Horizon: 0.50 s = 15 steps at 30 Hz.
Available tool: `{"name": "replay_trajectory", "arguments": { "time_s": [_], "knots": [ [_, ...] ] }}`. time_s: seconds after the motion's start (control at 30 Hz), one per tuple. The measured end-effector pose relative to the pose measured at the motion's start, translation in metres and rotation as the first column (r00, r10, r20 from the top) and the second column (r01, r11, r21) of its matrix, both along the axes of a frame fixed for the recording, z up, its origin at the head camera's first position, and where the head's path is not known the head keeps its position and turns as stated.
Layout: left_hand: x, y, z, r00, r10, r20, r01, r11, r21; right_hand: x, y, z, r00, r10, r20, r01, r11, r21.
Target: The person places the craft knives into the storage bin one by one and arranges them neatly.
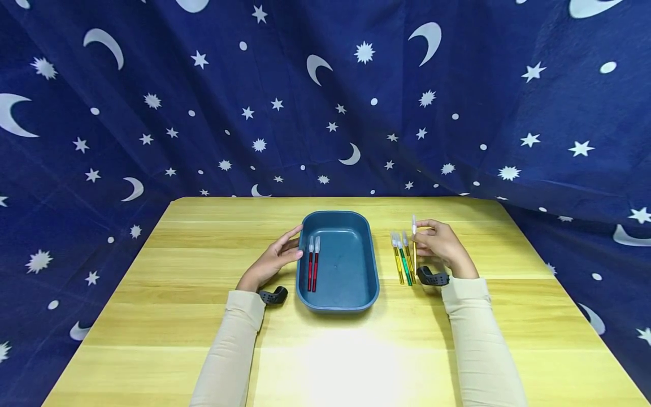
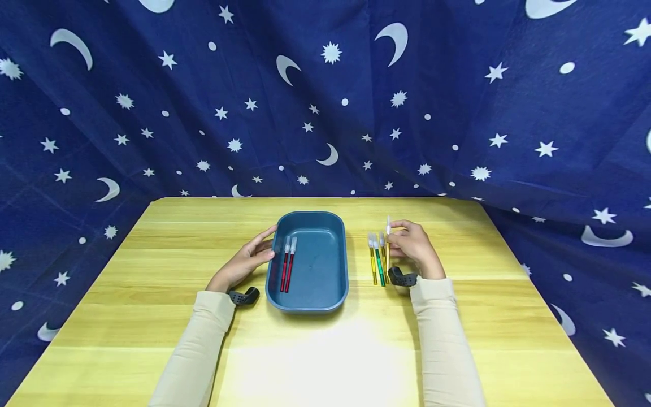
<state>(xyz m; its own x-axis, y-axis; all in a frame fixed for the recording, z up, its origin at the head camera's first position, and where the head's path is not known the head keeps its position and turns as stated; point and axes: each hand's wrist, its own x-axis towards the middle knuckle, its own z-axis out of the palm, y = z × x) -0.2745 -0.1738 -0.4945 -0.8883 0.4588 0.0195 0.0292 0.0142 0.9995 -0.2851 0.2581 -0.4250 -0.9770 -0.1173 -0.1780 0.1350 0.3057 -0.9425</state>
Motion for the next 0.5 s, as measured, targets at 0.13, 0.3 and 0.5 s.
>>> {"name": "replay_trajectory", "arguments": {
  "time_s": [0.13, 0.3, 0.5],
  "knots": [
    [0.001, 0.0, 0.0, 1.0, -0.002, -0.001, 0.002, 1.0, 0.005, 0.001, -0.004, 0.002, 1.0, 0.014, -0.023, -0.015, 1.0, -0.004],
    [0.001, 0.0, 0.0, 1.0, -0.011, -0.004, 0.011, 1.0, 0.01, 0.002, -0.009, 0.006, 0.999, 0.031, -0.039, -0.031, 0.999, -0.004],
    [0.001, 0.001, 0.0, 1.0, -0.003, -0.009, 0.003, 1.0, -0.004, 0.004, -0.017, 0.011, 0.997, 0.042, -0.064, -0.043, 0.999, -0.011]
  ]
}}
